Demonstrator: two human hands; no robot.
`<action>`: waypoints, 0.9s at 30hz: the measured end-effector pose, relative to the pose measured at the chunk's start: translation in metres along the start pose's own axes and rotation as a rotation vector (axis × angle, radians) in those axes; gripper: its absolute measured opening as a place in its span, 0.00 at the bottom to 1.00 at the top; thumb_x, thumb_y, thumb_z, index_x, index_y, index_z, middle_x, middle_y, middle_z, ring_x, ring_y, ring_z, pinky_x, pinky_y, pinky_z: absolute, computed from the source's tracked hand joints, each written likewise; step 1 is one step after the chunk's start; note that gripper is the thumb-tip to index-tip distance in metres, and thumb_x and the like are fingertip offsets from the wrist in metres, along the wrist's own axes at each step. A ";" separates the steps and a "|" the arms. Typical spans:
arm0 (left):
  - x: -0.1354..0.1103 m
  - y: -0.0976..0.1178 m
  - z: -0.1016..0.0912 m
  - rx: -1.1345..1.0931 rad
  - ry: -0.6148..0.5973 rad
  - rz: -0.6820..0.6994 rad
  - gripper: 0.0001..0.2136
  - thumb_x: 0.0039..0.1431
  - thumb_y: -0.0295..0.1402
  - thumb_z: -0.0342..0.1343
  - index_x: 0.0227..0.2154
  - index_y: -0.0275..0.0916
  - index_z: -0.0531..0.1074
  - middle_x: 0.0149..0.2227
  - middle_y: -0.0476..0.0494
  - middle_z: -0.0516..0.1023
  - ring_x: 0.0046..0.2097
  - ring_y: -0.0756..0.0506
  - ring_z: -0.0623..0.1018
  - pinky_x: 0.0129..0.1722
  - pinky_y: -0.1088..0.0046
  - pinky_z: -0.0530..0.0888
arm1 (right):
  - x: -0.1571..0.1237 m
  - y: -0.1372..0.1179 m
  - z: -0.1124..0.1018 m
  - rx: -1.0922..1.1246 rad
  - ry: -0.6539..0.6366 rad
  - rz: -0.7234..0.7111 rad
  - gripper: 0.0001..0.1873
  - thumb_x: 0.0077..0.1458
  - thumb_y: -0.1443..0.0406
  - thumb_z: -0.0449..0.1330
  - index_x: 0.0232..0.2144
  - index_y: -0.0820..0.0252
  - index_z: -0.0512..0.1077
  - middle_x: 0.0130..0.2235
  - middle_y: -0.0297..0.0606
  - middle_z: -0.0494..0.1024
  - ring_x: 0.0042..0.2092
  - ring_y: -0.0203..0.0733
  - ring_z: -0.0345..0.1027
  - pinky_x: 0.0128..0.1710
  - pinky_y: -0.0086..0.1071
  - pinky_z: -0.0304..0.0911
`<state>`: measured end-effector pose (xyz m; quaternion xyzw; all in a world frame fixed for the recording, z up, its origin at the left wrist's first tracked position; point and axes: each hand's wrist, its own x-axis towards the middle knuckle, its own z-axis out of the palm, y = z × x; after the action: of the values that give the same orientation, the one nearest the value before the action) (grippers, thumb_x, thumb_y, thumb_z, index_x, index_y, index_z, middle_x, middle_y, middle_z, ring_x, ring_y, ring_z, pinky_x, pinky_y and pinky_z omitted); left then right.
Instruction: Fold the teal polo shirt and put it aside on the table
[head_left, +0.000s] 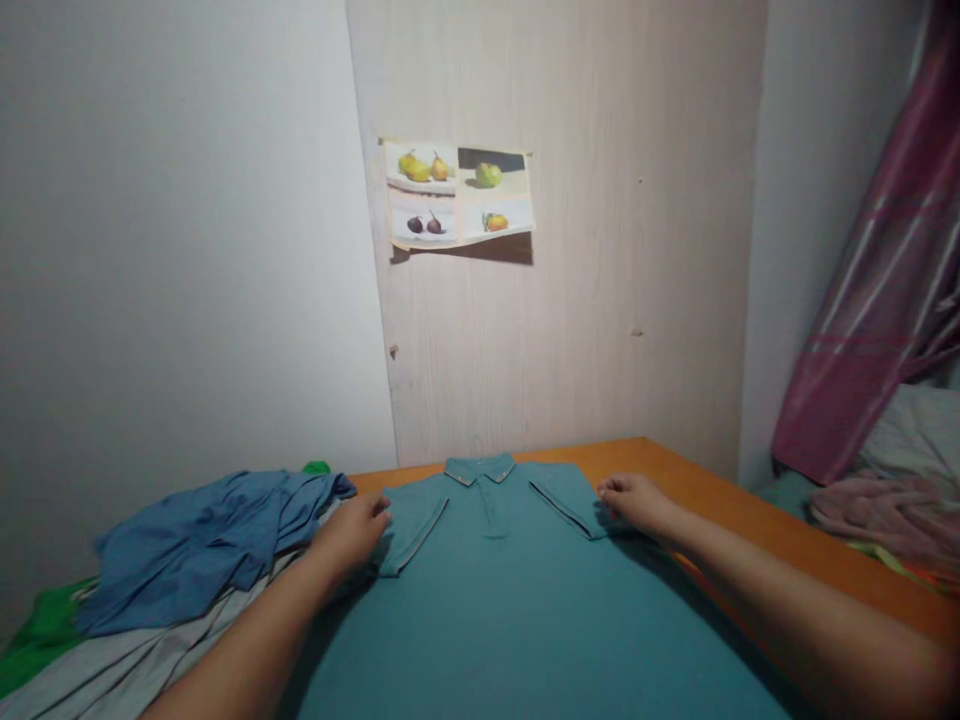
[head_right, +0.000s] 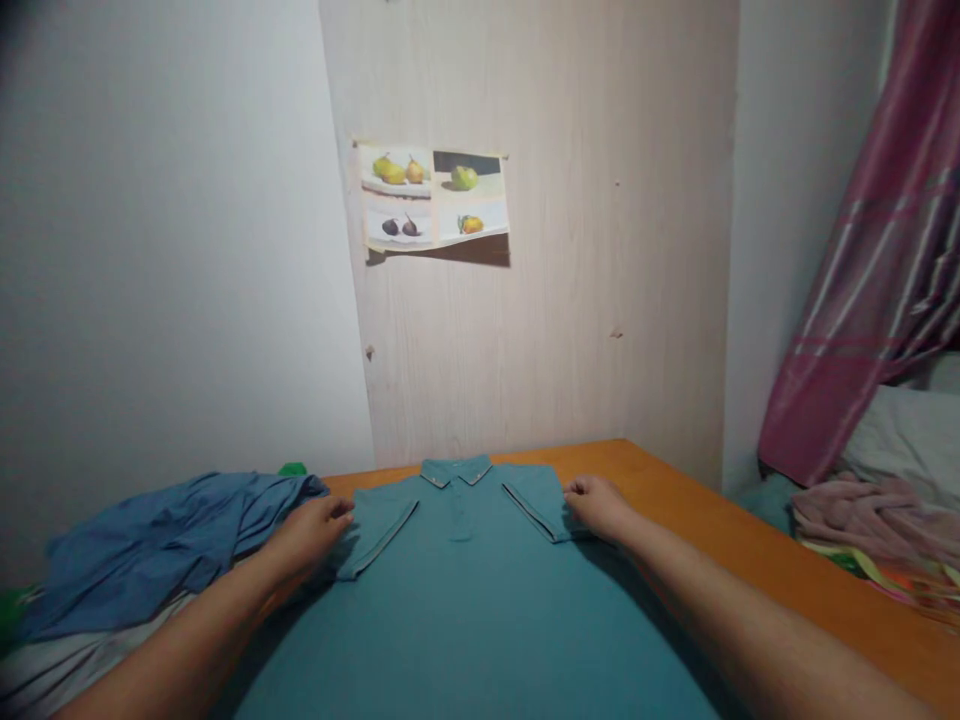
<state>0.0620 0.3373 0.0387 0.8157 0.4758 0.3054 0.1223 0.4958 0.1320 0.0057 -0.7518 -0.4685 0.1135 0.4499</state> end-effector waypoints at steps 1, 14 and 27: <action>0.011 -0.001 0.007 0.016 -0.024 -0.003 0.09 0.52 0.30 0.58 0.36 0.37 0.78 0.42 0.34 0.84 0.45 0.37 0.81 0.47 0.65 0.72 | 0.014 -0.001 0.006 -0.012 0.002 0.017 0.04 0.46 0.66 0.61 0.22 0.60 0.73 0.19 0.33 0.72 0.24 0.37 0.64 0.25 0.29 0.54; 0.093 -0.018 0.084 0.108 -0.123 -0.098 0.26 0.52 0.23 0.55 0.56 0.35 0.71 0.62 0.29 0.71 0.62 0.37 0.72 0.61 0.64 0.65 | 0.120 -0.017 0.097 -0.009 -0.050 0.152 0.02 0.52 0.68 0.62 0.31 0.62 0.74 0.22 0.34 0.73 0.24 0.35 0.67 0.23 0.27 0.56; 0.111 -0.031 0.103 0.092 -0.202 -0.130 0.32 0.47 0.24 0.56 0.60 0.33 0.67 0.63 0.28 0.70 0.62 0.36 0.73 0.60 0.64 0.68 | 0.157 -0.024 0.139 -0.104 -0.119 0.086 0.20 0.51 0.57 0.67 0.43 0.63 0.76 0.39 0.46 0.81 0.37 0.44 0.75 0.36 0.30 0.66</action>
<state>0.1433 0.4573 -0.0145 0.8146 0.5264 0.1907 0.1516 0.4831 0.3422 -0.0152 -0.7854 -0.4670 0.1527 0.3764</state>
